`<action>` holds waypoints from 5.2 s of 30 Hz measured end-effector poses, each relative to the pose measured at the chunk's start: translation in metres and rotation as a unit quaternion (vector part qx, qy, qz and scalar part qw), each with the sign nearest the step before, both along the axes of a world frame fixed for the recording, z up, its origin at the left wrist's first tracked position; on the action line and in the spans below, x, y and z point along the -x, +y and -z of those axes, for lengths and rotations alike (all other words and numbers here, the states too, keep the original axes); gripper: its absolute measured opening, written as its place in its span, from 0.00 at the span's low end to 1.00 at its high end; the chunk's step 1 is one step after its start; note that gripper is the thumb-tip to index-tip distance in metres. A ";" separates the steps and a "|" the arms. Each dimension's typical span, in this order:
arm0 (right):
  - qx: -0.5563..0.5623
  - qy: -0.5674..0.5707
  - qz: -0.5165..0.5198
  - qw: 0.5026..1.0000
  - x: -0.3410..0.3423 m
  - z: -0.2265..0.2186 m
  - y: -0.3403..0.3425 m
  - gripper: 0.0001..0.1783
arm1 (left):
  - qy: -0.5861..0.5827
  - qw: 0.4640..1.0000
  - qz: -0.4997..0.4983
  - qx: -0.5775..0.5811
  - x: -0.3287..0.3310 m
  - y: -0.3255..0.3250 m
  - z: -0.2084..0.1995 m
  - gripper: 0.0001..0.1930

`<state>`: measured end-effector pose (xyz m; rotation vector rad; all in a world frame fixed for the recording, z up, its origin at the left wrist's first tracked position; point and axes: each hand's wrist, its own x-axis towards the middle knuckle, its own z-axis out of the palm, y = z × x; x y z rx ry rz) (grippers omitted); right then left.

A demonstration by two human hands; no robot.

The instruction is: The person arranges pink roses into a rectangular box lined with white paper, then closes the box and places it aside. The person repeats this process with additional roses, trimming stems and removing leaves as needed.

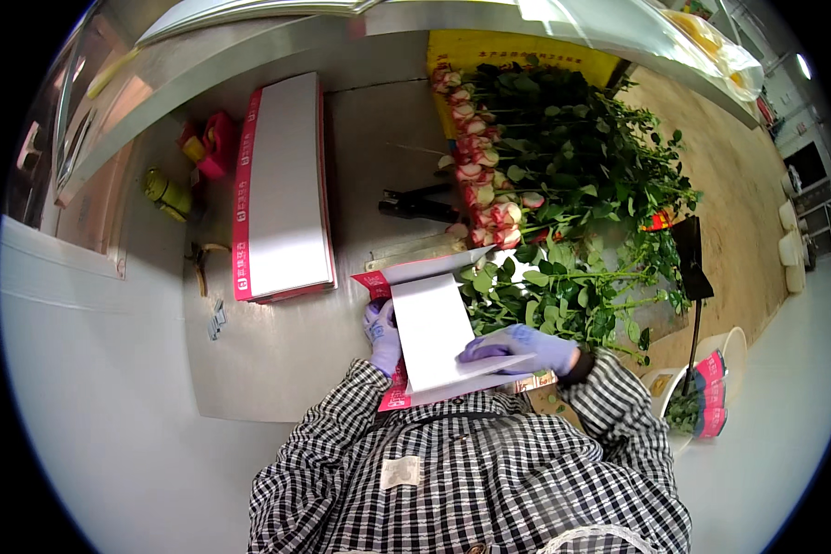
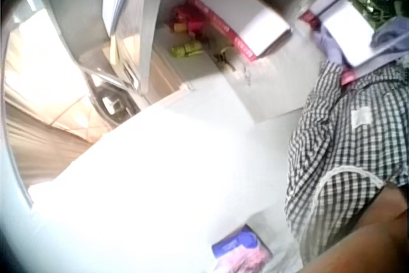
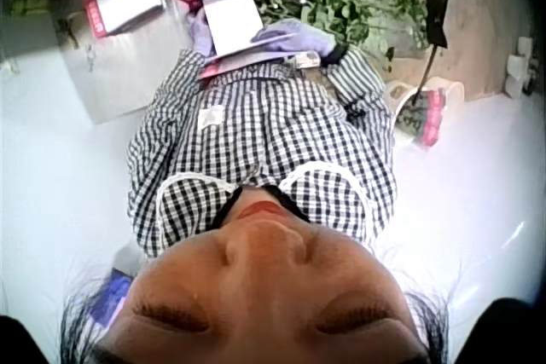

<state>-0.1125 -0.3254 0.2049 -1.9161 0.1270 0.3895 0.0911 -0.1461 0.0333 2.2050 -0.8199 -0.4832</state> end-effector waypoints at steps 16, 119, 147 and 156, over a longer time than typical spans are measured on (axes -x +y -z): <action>-0.004 -0.021 0.093 0.995 -0.046 -0.067 -0.137 0.26 | -0.164 0.866 0.452 -0.137 -0.004 0.020 -0.116 0.38; 0.504 0.044 0.277 0.817 -0.049 -0.018 -0.319 0.27 | 0.022 0.824 0.501 -0.263 -0.027 -0.050 -0.110 0.19; 0.801 -0.090 0.110 0.582 0.020 -0.205 -0.289 0.36 | 0.108 0.825 0.465 -0.303 -0.031 -0.058 -0.107 0.21; 0.525 -0.039 0.001 0.850 -0.014 -0.235 -0.095 0.20 | 0.110 0.840 0.467 -0.254 -0.038 -0.056 -0.105 0.25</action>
